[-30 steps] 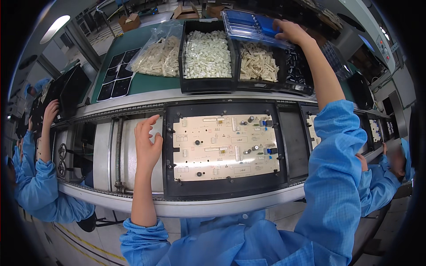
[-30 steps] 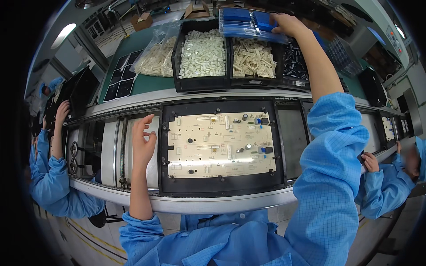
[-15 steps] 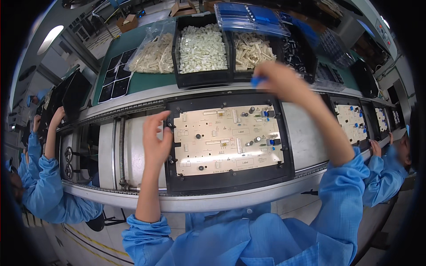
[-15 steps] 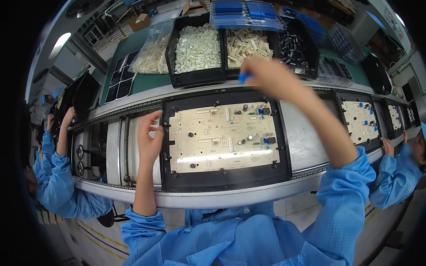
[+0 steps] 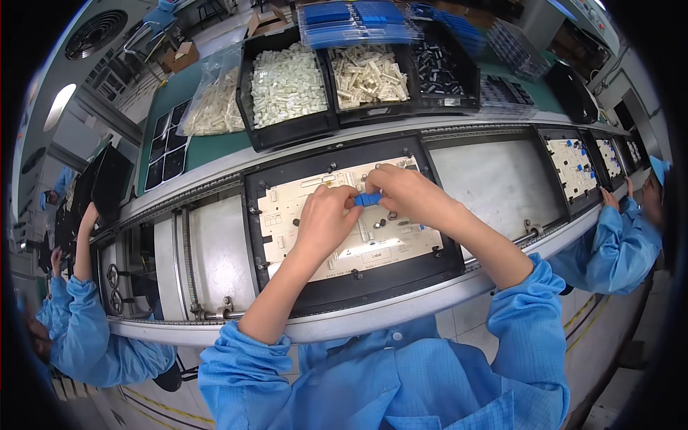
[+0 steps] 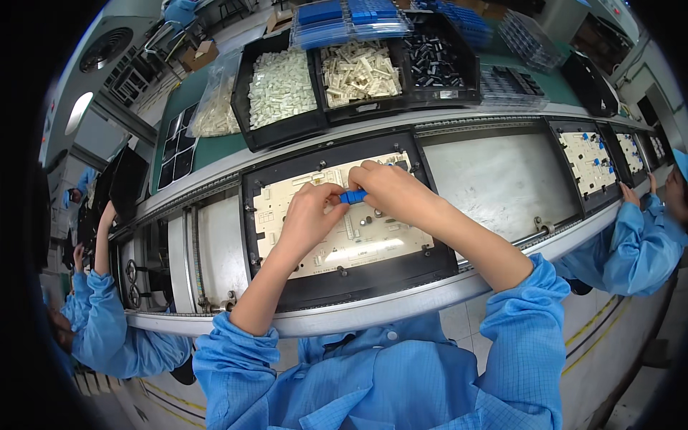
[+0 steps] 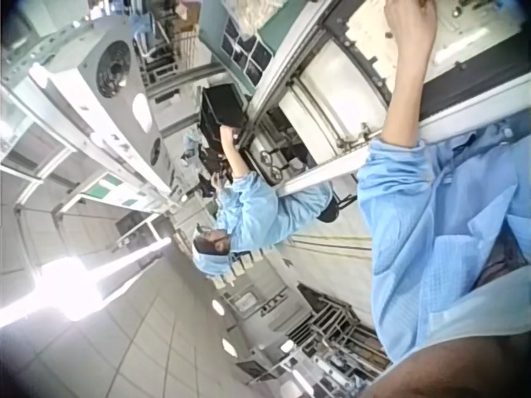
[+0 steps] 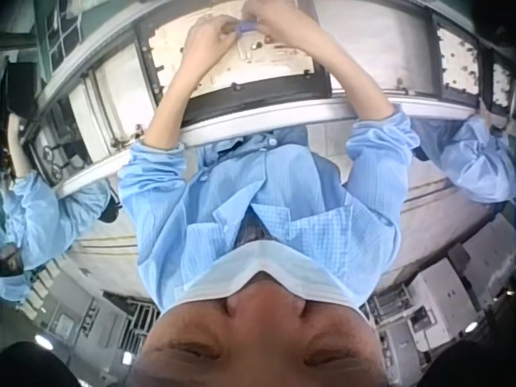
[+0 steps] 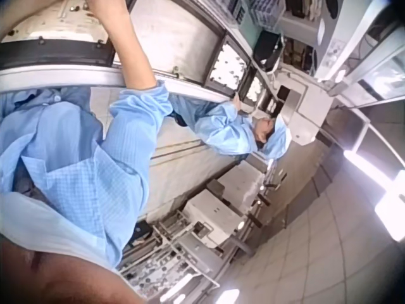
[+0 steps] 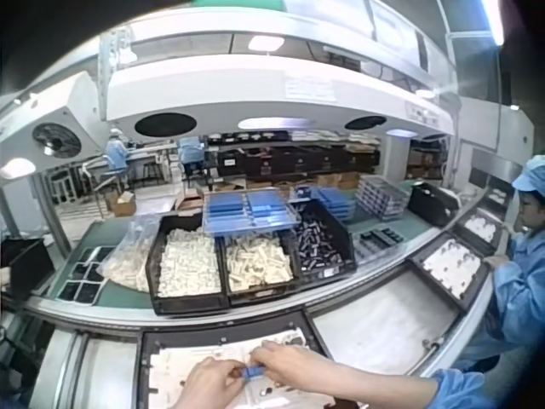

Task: Manually inserting small electronic components into a circuit board template on an assembly line.

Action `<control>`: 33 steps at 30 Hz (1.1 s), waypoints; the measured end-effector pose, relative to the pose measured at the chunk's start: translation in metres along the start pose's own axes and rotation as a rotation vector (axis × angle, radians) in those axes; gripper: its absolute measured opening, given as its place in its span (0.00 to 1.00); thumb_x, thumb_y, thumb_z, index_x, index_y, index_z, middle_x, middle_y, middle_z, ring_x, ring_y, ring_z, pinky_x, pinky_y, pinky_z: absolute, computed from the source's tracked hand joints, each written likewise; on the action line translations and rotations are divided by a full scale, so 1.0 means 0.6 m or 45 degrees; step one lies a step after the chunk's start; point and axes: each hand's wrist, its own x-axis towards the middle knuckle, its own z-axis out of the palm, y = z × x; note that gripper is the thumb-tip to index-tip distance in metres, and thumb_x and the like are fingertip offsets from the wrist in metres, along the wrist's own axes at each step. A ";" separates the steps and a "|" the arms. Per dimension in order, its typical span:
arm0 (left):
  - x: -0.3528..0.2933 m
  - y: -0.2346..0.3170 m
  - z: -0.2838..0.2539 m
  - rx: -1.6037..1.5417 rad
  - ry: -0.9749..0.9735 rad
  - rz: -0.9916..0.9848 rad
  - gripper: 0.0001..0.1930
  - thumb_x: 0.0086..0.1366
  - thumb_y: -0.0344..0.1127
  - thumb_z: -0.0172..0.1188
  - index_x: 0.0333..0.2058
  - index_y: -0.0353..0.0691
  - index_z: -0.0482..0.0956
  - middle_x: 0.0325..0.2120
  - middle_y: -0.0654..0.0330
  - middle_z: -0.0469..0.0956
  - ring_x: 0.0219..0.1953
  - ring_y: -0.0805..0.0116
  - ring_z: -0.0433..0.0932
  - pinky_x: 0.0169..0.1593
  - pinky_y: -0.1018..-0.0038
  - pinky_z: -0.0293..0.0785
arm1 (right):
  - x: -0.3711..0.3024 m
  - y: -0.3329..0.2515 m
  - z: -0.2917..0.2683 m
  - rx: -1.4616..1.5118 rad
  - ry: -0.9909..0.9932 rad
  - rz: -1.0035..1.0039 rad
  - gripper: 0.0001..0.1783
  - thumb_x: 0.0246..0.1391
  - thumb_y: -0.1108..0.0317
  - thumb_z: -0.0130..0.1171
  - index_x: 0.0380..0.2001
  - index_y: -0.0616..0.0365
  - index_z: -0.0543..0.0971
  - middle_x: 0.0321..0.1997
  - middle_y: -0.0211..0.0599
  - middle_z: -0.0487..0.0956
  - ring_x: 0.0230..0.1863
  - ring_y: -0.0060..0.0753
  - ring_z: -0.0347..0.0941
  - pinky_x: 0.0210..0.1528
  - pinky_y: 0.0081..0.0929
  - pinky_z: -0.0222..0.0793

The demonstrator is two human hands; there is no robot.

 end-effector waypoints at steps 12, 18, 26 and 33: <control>0.057 -0.036 -0.016 0.215 0.161 0.065 0.12 0.51 0.29 0.64 0.37 0.37 0.80 0.32 0.57 0.73 0.41 0.59 0.69 0.46 0.68 0.68 | -0.045 0.041 -0.059 0.136 0.298 0.123 0.12 0.39 0.78 0.62 0.30 0.59 0.73 0.31 0.35 0.75 0.34 0.33 0.72 0.38 0.28 0.70; 0.054 -0.022 -0.009 0.262 0.290 0.163 0.13 0.50 0.30 0.65 0.37 0.36 0.79 0.32 0.56 0.73 0.40 0.58 0.69 0.46 0.67 0.67 | -0.051 0.059 -0.061 -0.003 0.242 0.074 0.11 0.40 0.76 0.60 0.30 0.56 0.71 0.29 0.32 0.76 0.38 0.35 0.71 0.37 0.31 0.69; 0.020 0.036 0.006 0.226 0.057 0.300 0.12 0.49 0.30 0.66 0.35 0.38 0.80 0.31 0.56 0.72 0.37 0.58 0.69 0.43 0.67 0.67 | -0.049 0.064 -0.056 0.016 0.267 0.027 0.12 0.39 0.76 0.62 0.30 0.55 0.72 0.28 0.33 0.73 0.35 0.34 0.72 0.36 0.29 0.69; 0.002 0.024 -0.014 0.055 0.136 0.230 0.11 0.50 0.28 0.64 0.35 0.35 0.80 0.30 0.56 0.72 0.36 0.58 0.69 0.43 0.68 0.67 | -0.049 0.089 -0.050 0.016 0.195 0.082 0.12 0.39 0.76 0.63 0.29 0.55 0.72 0.29 0.30 0.73 0.35 0.31 0.71 0.35 0.28 0.69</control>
